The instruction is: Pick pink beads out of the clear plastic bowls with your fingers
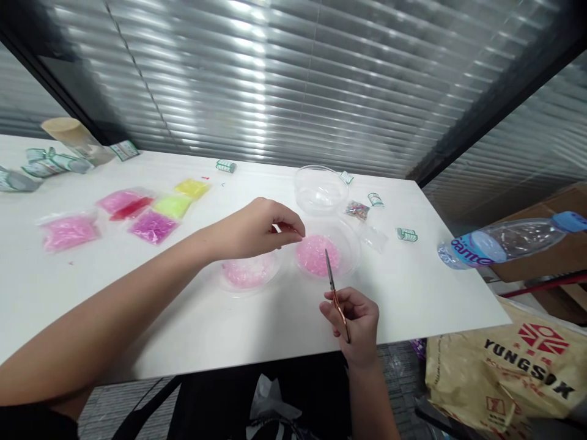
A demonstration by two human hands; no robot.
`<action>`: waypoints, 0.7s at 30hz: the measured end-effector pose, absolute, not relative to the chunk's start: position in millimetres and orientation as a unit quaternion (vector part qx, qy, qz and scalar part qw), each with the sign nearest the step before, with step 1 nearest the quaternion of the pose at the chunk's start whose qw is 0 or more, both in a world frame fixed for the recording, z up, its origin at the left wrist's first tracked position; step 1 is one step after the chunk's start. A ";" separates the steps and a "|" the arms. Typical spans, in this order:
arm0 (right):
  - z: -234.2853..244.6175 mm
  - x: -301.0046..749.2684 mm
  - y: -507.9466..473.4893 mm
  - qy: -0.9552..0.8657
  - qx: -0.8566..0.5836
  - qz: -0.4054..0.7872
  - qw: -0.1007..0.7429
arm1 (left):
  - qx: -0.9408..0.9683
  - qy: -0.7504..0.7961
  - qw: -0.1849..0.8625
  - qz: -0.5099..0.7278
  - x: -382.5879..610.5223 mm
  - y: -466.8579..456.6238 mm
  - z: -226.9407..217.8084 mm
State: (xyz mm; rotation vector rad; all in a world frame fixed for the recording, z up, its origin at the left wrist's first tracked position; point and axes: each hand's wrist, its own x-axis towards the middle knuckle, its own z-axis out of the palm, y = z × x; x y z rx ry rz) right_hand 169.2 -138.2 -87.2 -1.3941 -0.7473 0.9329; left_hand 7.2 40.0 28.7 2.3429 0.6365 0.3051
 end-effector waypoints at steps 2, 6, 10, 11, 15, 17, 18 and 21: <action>-89.2 170.2 -139.4 -0.335 -0.597 0.413 0.601 | 0.901 0.230 0.338 0.142 10.2 36.9 25.0; -92.3 172.2 -140.9 -0.360 -0.574 0.423 0.601 | 0.902 0.200 0.340 0.177 13.2 34.3 19.7; -92.6 172.2 -140.3 -0.380 -0.560 0.421 0.604 | 0.901 0.190 0.338 0.194 15.3 33.1 18.0; -92.6 172.0 -140.1 -0.382 -0.560 0.419 0.605 | 0.902 0.189 0.335 0.196 15.8 32.4 17.9; -92.0 170.7 -139.5 -0.390 -0.561 0.406 0.607 | 0.903 0.192 0.325 0.205 17.9 27.2 17.6; -91.1 170.3 -139.1 -0.393 -0.562 0.398 0.609 | 0.896 0.207 0.330 0.214 18.8 23.6 17.1; -90.5 170.1 -138.8 -0.394 -0.563 0.395 0.610 | 0.891 0.218 0.334 0.218 19.3 21.7 16.8; -88.7 169.7 -138.1 -0.393 -0.563 0.391 0.613 | 0.871 0.244 0.362 0.225 20.8 16.3 16.3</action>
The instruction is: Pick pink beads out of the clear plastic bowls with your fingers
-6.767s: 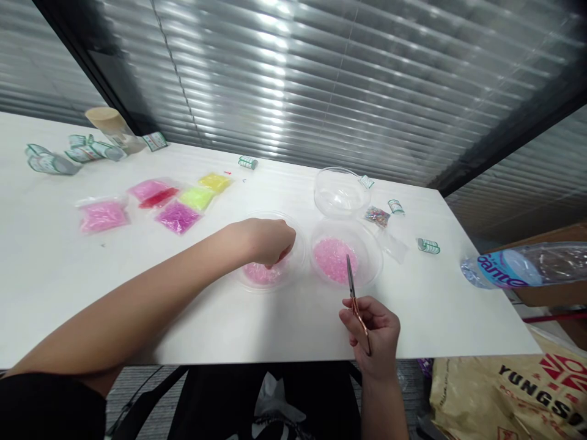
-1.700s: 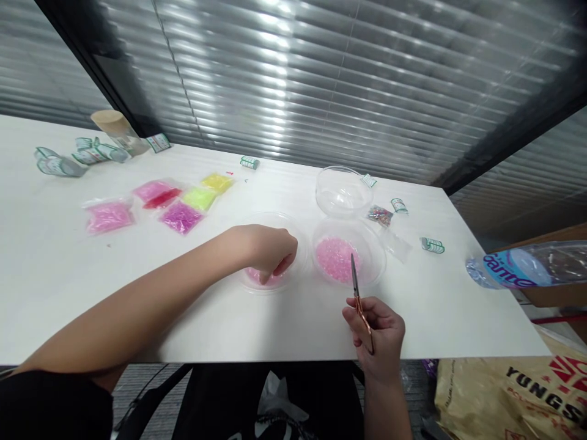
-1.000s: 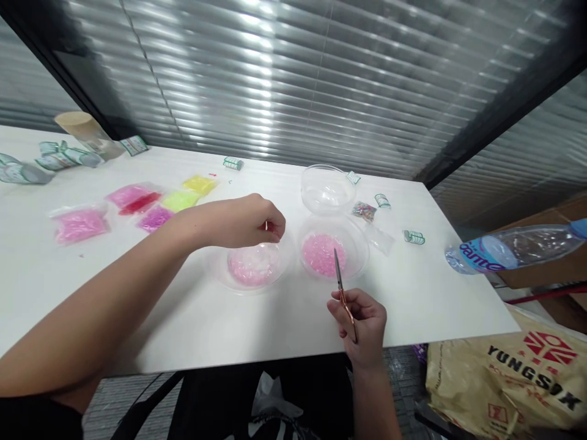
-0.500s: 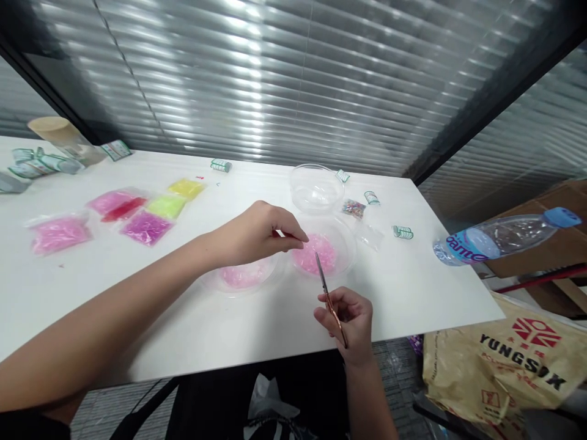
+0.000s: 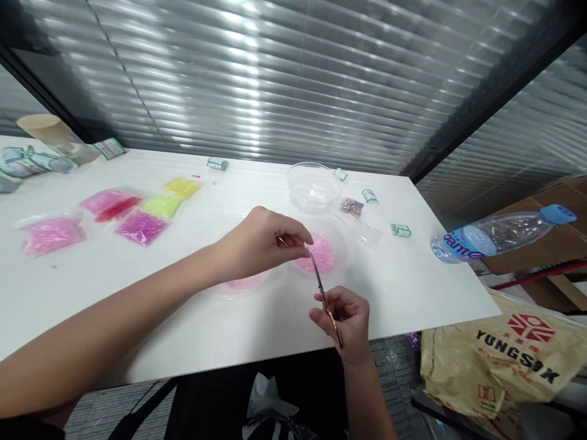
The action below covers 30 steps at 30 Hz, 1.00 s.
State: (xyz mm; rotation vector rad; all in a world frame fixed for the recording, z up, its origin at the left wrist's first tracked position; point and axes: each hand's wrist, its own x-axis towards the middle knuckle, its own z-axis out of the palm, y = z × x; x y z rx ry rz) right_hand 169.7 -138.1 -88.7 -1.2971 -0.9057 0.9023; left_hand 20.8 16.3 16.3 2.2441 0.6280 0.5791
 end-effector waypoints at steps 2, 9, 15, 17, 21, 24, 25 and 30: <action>-88.0 169.3 -137.9 -0.390 -0.561 0.393 0.616 | 0.861 0.248 0.382 0.223 22.0 13.2 16.6; -89.0 169.0 -138.1 -0.382 -0.567 0.386 0.619 | 0.854 0.241 0.405 0.220 24.7 7.5 17.2; -92.9 171.1 -138.9 -0.366 -0.563 0.402 0.622 | 0.851 0.269 0.398 0.213 24.1 6.7 21.5; -93.7 171.3 -139.6 -0.357 -0.563 0.406 0.625 | 0.839 0.288 0.417 0.199 23.6 6.6 22.7; -92.6 170.6 -140.3 -0.355 -0.564 0.403 0.627 | 0.784 0.310 0.520 0.136 22.7 6.7 20.6; -90.9 169.7 -139.9 -0.355 -0.569 0.402 0.624 | 0.739 0.315 0.588 0.096 22.7 7.2 17.5; -90.4 169.4 -139.8 -0.355 -0.570 0.401 0.623 | 0.731 0.314 0.600 0.088 22.9 7.2 16.9; -89.1 169.2 -140.0 -0.363 -0.576 0.391 0.620 | 0.741 0.298 0.597 0.080 23.4 5.7 17.8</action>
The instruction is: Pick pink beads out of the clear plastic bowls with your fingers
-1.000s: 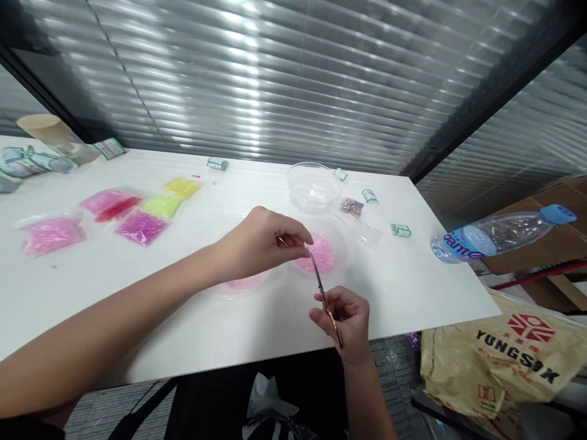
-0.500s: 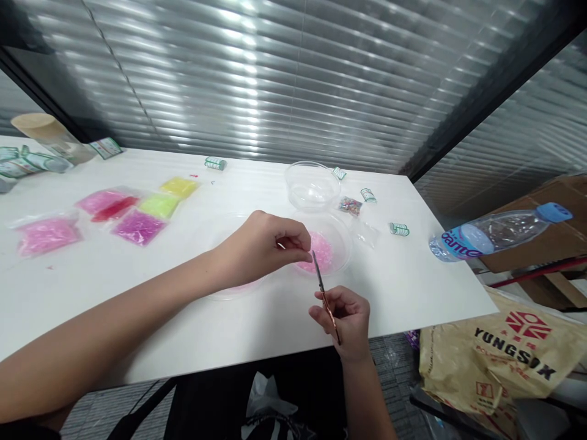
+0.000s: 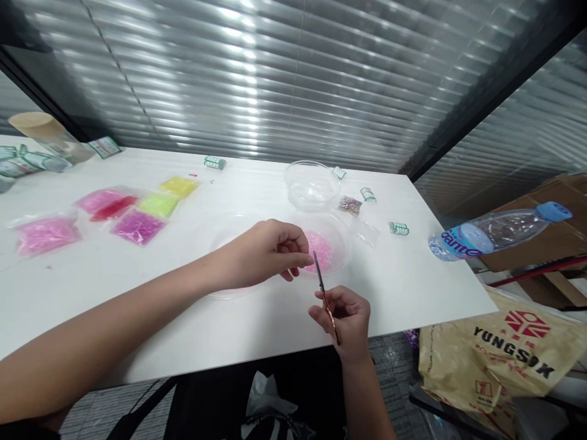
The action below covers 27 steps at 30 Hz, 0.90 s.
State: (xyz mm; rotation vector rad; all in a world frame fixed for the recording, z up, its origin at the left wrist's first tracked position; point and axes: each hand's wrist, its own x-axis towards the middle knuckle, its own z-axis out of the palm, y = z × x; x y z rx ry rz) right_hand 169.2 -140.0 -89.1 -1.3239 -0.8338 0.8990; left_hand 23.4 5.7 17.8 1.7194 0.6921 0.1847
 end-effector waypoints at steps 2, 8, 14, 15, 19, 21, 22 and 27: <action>-88.8 169.3 -140.2 -0.370 -0.577 0.384 0.618 | 0.749 0.291 0.590 0.078 23.4 5.1 18.0; -89.5 169.6 -140.1 -0.382 -0.583 0.366 0.617 | 0.733 0.282 0.614 0.080 23.5 7.0 14.1; -89.7 169.8 -140.4 -0.382 -0.584 0.364 0.617 | 0.694 0.276 0.657 0.101 25.4 8.4 12.4; -89.7 169.8 -140.5 -0.383 -0.584 0.364 0.616 | 0.692 0.275 0.660 0.102 25.7 8.4 12.6; -90.0 169.9 -140.8 -0.383 -0.586 0.364 0.615 | 0.690 0.278 0.660 0.103 25.5 8.2 14.0; -90.1 169.8 -141.0 -0.384 -0.585 0.363 0.615 | 0.693 0.279 0.657 0.101 25.0 8.3 14.1; -90.1 169.8 -141.1 -0.386 -0.585 0.364 0.614 | 0.695 0.279 0.655 0.098 24.7 8.4 13.9; -89.7 169.7 -141.6 -0.388 -0.588 0.365 0.609 | 0.697 0.270 0.657 0.095 24.6 8.0 12.1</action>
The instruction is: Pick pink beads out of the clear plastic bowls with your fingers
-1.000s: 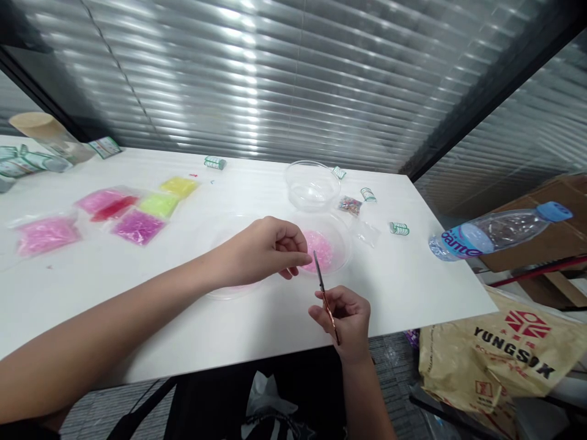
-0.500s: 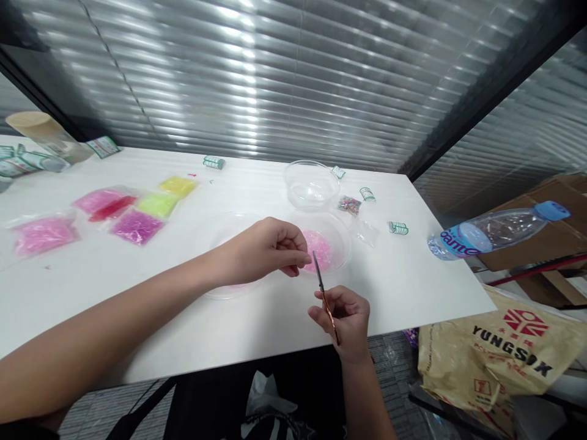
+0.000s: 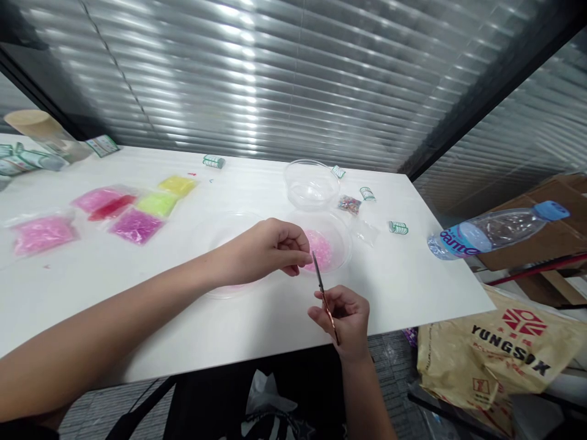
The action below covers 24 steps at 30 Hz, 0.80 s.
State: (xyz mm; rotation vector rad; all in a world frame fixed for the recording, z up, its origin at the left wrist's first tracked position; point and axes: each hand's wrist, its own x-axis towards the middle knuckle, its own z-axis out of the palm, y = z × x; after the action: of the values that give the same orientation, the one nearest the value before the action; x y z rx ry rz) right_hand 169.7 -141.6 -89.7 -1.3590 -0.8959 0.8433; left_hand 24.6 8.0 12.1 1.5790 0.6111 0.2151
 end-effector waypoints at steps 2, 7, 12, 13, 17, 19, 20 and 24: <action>-89.2 169.8 -141.4 -0.389 -0.583 0.364 0.614 | 0.693 0.263 0.664 0.099 25.0 7.7 11.9; -87.2 171.0 -140.7 -0.400 -0.566 0.384 0.610 | 0.674 0.260 0.685 0.092 26.2 7.3 13.9; -87.1 171.8 -141.7 -0.409 -0.558 0.387 0.609 | 0.660 0.263 0.698 0.089 26.9 7.1 16.9; -87.7 171.9 -142.0 -0.411 -0.556 0.387 0.610 | 0.658 0.265 0.699 0.088 27.1 7.0 17.4; -91.3 172.3 -142.9 -0.427 -0.546 0.386 0.609 | 0.648 0.266 0.709 0.078 27.8 6.5 18.5; -92.6 172.5 -143.0 -0.431 -0.553 0.380 0.603 | 0.645 0.264 0.714 0.071 27.9 6.1 18.7; -92.9 172.5 -143.1 -0.432 -0.558 0.377 0.600 | 0.644 0.262 0.715 0.068 27.8 5.9 18.7; -92.3 172.7 -143.3 -0.435 -0.562 0.373 0.597 | 0.642 0.260 0.719 0.058 27.3 5.5 18.2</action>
State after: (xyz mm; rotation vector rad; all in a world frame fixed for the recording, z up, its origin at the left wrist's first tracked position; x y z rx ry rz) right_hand 172.7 -143.3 -92.3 -1.3040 -1.0089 0.8650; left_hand 27.3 5.5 18.2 1.4206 0.5757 0.1282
